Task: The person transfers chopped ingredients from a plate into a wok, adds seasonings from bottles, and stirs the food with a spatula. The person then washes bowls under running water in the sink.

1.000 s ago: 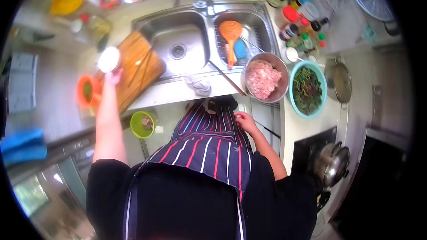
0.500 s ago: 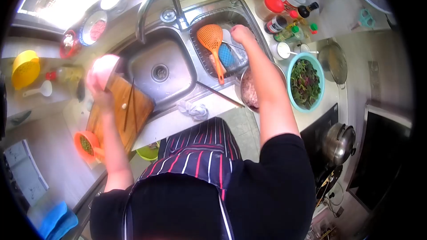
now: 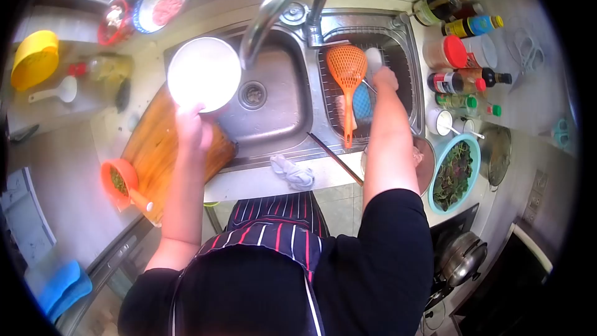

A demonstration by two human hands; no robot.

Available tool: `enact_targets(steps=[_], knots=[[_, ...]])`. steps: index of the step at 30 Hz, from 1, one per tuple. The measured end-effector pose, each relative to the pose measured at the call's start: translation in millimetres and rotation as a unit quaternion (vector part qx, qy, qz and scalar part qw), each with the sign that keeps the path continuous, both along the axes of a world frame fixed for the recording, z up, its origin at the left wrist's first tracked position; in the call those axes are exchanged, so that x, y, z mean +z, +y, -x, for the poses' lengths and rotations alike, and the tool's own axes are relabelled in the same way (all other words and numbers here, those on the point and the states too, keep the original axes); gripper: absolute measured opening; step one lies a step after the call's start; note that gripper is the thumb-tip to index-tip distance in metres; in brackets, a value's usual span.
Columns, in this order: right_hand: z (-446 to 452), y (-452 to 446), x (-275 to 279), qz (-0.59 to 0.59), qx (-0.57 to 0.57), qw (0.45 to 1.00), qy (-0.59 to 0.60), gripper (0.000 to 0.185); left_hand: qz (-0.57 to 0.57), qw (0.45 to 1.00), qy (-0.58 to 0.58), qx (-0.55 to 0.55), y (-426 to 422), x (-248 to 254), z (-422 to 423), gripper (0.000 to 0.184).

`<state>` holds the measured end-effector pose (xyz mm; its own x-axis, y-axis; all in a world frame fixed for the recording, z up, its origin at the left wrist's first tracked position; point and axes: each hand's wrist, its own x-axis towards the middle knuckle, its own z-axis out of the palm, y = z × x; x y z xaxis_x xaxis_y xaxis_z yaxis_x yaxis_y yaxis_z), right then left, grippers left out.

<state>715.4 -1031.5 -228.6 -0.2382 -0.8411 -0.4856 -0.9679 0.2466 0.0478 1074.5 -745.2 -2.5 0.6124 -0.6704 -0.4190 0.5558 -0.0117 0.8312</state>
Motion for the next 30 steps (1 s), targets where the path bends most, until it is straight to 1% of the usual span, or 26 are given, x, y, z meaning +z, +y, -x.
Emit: enact_targets(steps=[1,2,3,5,7,8,9,10,11,12,13,15,18,22,25,26,28,29,30], knots=[[-4.0,3.7,25.3,0.020,0.013,0.999,-0.024,0.038,0.004,0.999,0.025,-0.019,2.1,-1.5,-1.4,0.066],[-2.0,-2.5,29.5,0.051,0.019,0.998,-0.037,0.036,0.007,0.998,0.052,-0.040,3.4,-6.2,-3.5,0.065],[-0.4,-9.2,35.6,0.082,0.001,0.995,-0.054,0.036,0.014,0.995,0.078,-0.062,3.1,-8.7,-4.6,0.064],[-17.3,-7.8,84.0,0.165,-0.042,0.980,-0.100,0.030,0.013,0.992,0.082,-0.097,-0.8,-2.1,-3.6,0.062],[-23.1,-3.7,103.1,0.276,0.056,0.939,-0.199,0.026,0.000,0.990,0.079,-0.120,-3.2,5.6,2.8,0.060],[-29.6,-1.5,112.3,0.330,0.105,0.905,-0.247,0.024,-0.011,0.989,0.073,-0.124,-5.0,9.0,6.7,0.060],[-42.0,4.3,117.6,0.375,0.178,0.861,-0.294,0.021,-0.022,0.989,0.066,-0.128,-6.1,11.7,8.9,0.059],[-54.8,11.1,125.8,0.360,0.248,0.849,-0.298,0.024,-0.017,0.987,0.087,-0.136,-6.9,11.3,9.0,0.057],[-70.5,19.0,130.7,0.286,0.240,0.860,-0.348,0.026,-0.013,0.984,0.107,-0.144,-7.1,8.6,8.9,0.056],[-88.3,33.4,147.3,0.222,0.234,0.876,-0.358,0.031,-0.010,0.980,0.127,-0.151,-5.8,6.9,9.1,0.054],[-97.2,40.6,148.1,0.161,0.259,0.907,-0.289,0.033,-0.014,0.977,0.141,-0.159,-3.9,6.9,9.7,0.053],[-108.1,53.8,156.8,0.134,0.299,0.918,-0.222,0.035,-0.019,0.970,0.166,-0.178,-2.8,7.0,9.6,0.051],[-115.7,61.8,160.3,0.090,0.266,0.947,-0.156,0.036,-0.025,0.960,0.195,-0.199,-2.2,3.8,9.8,0.052],[-118.0,73.3,168.1,0.099,0.255,0.947,-0.170,0.036,-0.038,0.949,0.209,-0.234,-2.6,-0.4,9.6,0.055],[-129.0,80.5,169.4,0.254,0.240,0.889,-0.294,0.033,-0.050,0.938,0.218,-0.266,-2.3,-9.0,7.0,0.056],[-136.2,84.0,166.8,0.174,0.230,0.881,-0.376,0.034,-0.061,0.933,0.220,-0.277,-2.3,-15.1,5.6,0.056],[-158.6,90.1,160.9,0.013,0.199,0.828,-0.523,0.043,-0.083,0.920,0.229,-0.307,-6.0,-23.3,3.6,0.055],[-175.1,100.0,171.9,-0.033,0.213,0.815,-0.538,0.053,-0.095,0.911,0.237,-0.323,-7.5,-26.1,2.3,0.055],[-186.6,104.2,178.0,-0.068,0.269,0.839,-0.469,0.060,-0.106,0.902,0.245,-0.338,-9.0,-29.3,1.7,0.054]])
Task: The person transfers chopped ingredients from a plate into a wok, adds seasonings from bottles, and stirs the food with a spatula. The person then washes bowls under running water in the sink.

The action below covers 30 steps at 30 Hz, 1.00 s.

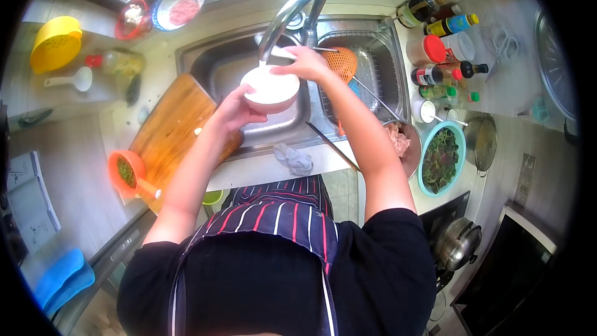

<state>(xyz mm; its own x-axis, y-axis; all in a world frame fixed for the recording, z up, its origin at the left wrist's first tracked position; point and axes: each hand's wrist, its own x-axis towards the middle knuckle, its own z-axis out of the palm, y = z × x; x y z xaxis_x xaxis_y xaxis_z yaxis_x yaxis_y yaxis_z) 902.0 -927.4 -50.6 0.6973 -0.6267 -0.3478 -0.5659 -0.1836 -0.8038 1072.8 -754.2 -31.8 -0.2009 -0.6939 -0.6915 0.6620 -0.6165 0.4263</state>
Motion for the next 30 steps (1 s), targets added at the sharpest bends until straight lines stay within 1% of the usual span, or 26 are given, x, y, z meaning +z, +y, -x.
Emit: enact_targets(steps=[1,3,4,7,8,10,12,14,16,17,18,19,20,21,22,23,24,25,26,27,28,29,30], knots=[[-12.2,9.2,20.0,0.048,0.043,0.994,0.088,0.062,0.000,1.000,0.010,-0.025,-1.6,-4.6,-0.2,0.053],[-32.1,22.4,32.7,0.100,0.079,0.972,0.197,0.055,-0.002,0.997,0.029,-0.070,-3.7,-14.7,-3.8,0.050],[-36.6,21.2,7.6,0.131,0.097,0.966,0.202,0.046,-0.007,0.997,0.028,-0.071,-4.1,-18.0,-5.9,0.051],[-35.9,21.6,-5.4,0.122,0.104,0.975,0.154,0.041,-0.028,0.997,0.022,-0.070,0.0,-20.8,-12.5,0.052],[-34.3,21.9,-3.8,0.096,0.120,0.976,0.154,0.032,-0.036,0.997,0.017,-0.067,1.0,-19.1,-13.8,0.052],[-30.4,23.3,-12.2,0.084,0.143,0.979,0.115,0.028,-0.049,0.996,0.024,-0.074,4.1,-19.7,-14.9,0.053],[-27.8,20.7,-18.3,0.073,0.166,0.979,0.096,0.025,-0.056,0.994,0.039,-0.088,5.1,-23.7,-18.3,0.052],[-27.7,20.4,-14.5,0.060,0.189,0.975,0.099,0.025,-0.052,0.996,0.030,-0.068,7.6,-17.6,-14.9,0.051],[-27.0,20.8,-10.8,0.040,0.169,0.978,0.120,0.029,-0.053,0.997,0.028,-0.056,8.4,-8.5,-14.2,0.052],[-26.5,20.0,-9.4,0.030,0.160,0.978,0.129,0.031,-0.050,0.994,-0.073,-0.064,8.8,-1.7,-12.7,0.053],[-23.8,17.8,-13.9,0.074,0.201,0.964,0.158,0.043,-0.048,0.981,-0.174,-0.071,9.2,5.8,-9.8,0.053],[-23.6,18.8,-10.8,0.080,0.183,0.964,0.177,0.046,-0.047,0.958,-0.274,-0.076,9.1,13.6,-8.9,0.054],[-21.8,23.7,-8.3,0.086,0.164,0.963,0.196,0.050,-0.059,0.936,-0.326,-0.119,5.2,12.5,-13.0,0.057],[-21.1,27.8,-5.8,0.092,0.145,0.962,0.214,0.054,-0.023,0.879,-0.461,-0.123,7.5,4.7,-16.7,0.058],[-21.2,30.4,-4.5,0.096,0.161,0.951,0.244,0.054,0.013,0.802,-0.584,-0.126,9.8,3.4,-18.0,0.058],[-22.4,33.2,-3.6,0.104,0.165,0.952,0.236,0.051,0.047,0.707,-0.694,-0.127,11.8,2.4,-19.3,0.059],[-23.4,35.1,-3.3,0.111,0.168,0.953,0.228,0.048,0.022,0.713,-0.689,-0.128,11.1,1.3,-22.7,0.059],[-24.1,35.8,-4.5,0.119,0.171,0.953,0.220,0.046,0.021,0.691,-0.712,-0.122,10.1,4.8,-26.6,0.058],[-23.2,31.4,-11.7,0.135,0.206,0.957,0.155,0.036,0.020,0.669,-0.733,-0.117,9.2,6.6,-31.9,0.056],[-19.6,24.9,-13.7,0.015,0.174,0.969,0.177,0.033,0.020,0.646,-0.754,-0.113,7.6,8.9,-36.0,0.055],[-18.4,21.4,-4.7,-0.106,0.139,0.965,0.196,0.031,0.028,0.641,-0.760,-0.108,5.9,13.7,-37.5,0.056],[-16.2,16.5,0.6,-0.225,0.102,0.945,0.212,0.030,0.051,0.621,-0.773,-0.117,6.6,14.5,-39.5,0.057],[-10.3,2.0,-17.9,-0.249,0.086,0.931,0.253,0.025,0.075,0.600,-0.787,-0.125,7.2,15.0,-42.0,0.059]])
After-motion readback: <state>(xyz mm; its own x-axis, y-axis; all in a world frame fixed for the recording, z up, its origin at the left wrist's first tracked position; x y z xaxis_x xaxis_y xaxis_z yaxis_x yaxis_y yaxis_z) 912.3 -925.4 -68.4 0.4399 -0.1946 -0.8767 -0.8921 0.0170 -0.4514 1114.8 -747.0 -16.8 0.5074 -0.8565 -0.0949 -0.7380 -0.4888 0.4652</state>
